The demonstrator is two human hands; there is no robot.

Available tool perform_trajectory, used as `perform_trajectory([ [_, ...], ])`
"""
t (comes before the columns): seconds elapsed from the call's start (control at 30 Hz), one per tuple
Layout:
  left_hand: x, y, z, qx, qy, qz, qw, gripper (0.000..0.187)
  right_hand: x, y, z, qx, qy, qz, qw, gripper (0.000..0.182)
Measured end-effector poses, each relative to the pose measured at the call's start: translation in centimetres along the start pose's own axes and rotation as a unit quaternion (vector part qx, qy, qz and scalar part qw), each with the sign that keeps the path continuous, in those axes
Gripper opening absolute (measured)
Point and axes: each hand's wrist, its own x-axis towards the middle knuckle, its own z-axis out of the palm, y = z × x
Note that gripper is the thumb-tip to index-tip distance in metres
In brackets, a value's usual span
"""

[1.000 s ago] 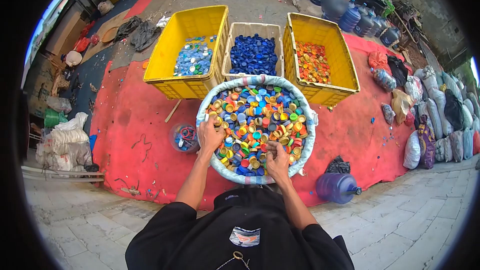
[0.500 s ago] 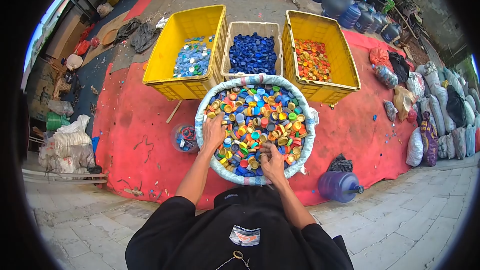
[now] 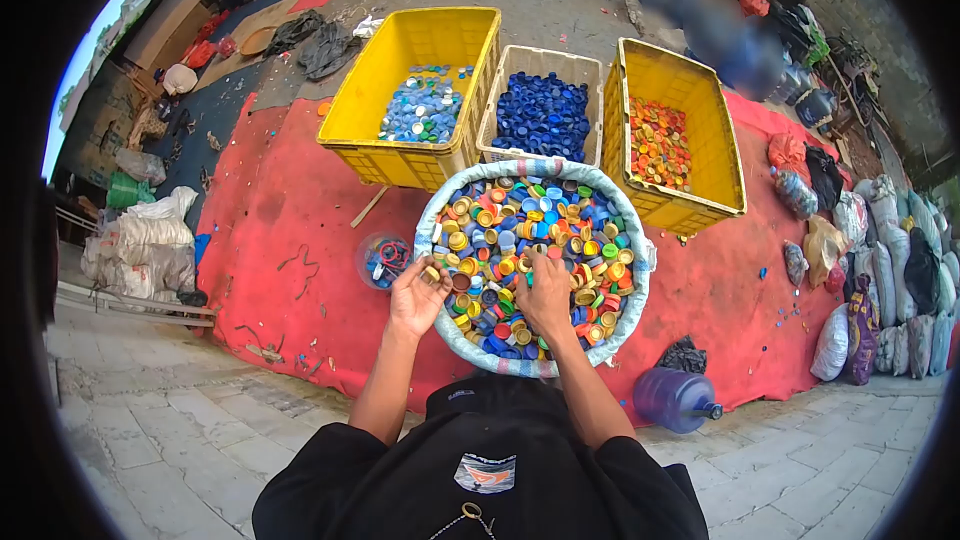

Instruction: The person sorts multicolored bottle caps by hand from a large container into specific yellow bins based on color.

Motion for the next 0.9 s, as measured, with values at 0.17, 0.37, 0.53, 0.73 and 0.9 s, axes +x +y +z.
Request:
perform_trajectory([
  [0.17,-2.4,-0.2,-2.8,-0.062,0.053,-0.021,0.996,0.022,4.8,-0.2,3.4,-0.069,-0.033,-0.112,0.991,0.053],
  [0.37,-5.2,-0.7,-3.9,-0.025,0.094,-0.005,0.995,0.014,6.5,0.1,5.6,-0.137,-0.068,-0.146,0.977,0.057],
  [0.53,-6.4,-0.7,-3.5,0.064,0.130,0.049,0.988,0.008,6.8,0.9,7.1,-0.179,-0.059,-0.172,0.967,0.054],
  [0.73,-4.2,-0.8,-2.5,0.385,0.139,0.131,0.903,0.019,6.0,-0.6,5.1,-0.048,-0.038,-0.111,0.992,0.049],
  [0.9,0.9,0.4,-0.7,0.692,0.086,0.272,0.663,0.038,2.4,0.2,3.7,0.607,-0.108,0.250,0.747,0.042],
])
